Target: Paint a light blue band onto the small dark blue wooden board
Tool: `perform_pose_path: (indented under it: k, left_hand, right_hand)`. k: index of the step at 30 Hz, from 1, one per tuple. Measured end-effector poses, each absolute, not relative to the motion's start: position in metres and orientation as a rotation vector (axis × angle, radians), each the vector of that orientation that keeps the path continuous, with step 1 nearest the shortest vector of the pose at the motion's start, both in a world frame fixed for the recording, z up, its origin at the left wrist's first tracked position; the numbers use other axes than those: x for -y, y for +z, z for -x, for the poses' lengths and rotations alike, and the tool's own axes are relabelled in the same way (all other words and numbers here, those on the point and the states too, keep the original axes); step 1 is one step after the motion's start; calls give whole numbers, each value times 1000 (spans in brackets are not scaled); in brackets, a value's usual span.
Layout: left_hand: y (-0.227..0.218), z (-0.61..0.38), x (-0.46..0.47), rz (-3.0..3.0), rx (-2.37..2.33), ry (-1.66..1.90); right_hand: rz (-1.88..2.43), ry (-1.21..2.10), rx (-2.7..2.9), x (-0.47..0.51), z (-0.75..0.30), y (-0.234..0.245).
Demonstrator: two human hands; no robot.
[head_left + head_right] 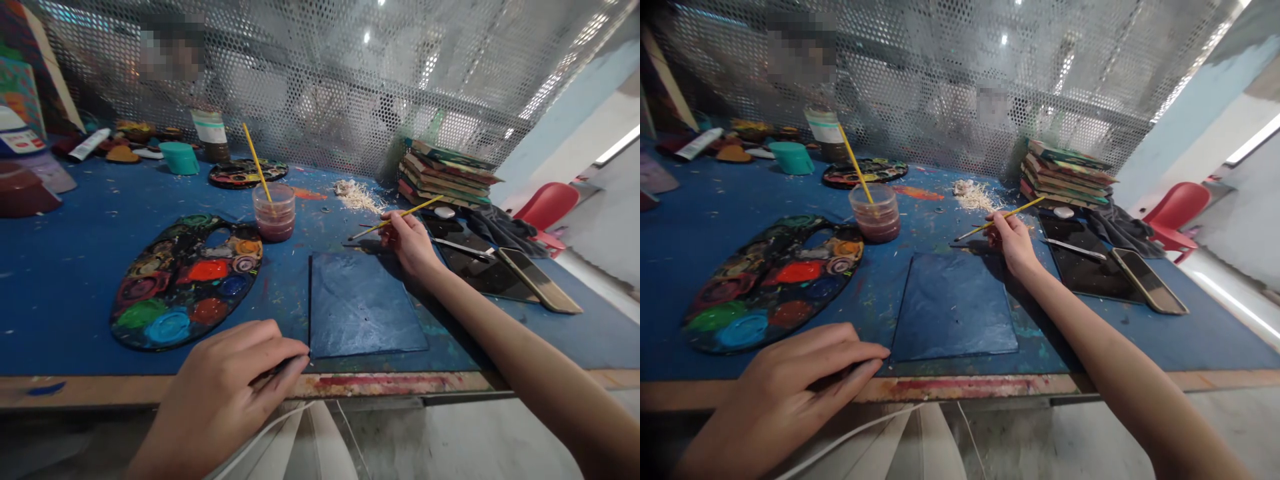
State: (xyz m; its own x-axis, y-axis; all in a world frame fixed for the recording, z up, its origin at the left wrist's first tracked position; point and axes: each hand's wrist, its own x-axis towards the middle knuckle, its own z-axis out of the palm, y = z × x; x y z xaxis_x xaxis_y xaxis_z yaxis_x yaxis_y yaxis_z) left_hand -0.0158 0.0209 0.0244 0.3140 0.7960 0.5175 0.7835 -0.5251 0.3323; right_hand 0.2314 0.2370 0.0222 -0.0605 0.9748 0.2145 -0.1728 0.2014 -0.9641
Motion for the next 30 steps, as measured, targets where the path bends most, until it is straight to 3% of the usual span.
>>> perform_pose_path:
  k: [12,23,30]
  left_hand:
    - [21,16,-18,-2409,-1510,983]
    - [20,13,-17,-2375,-1453,987]
    - [16,12,-16,-2398,-1444,1008]
  right_hand:
    - [783,922,1257,-230,-229,58]
    - [525,1037,1612,-191,-131,102]
    - [357,890,1836,-171,-90,136]
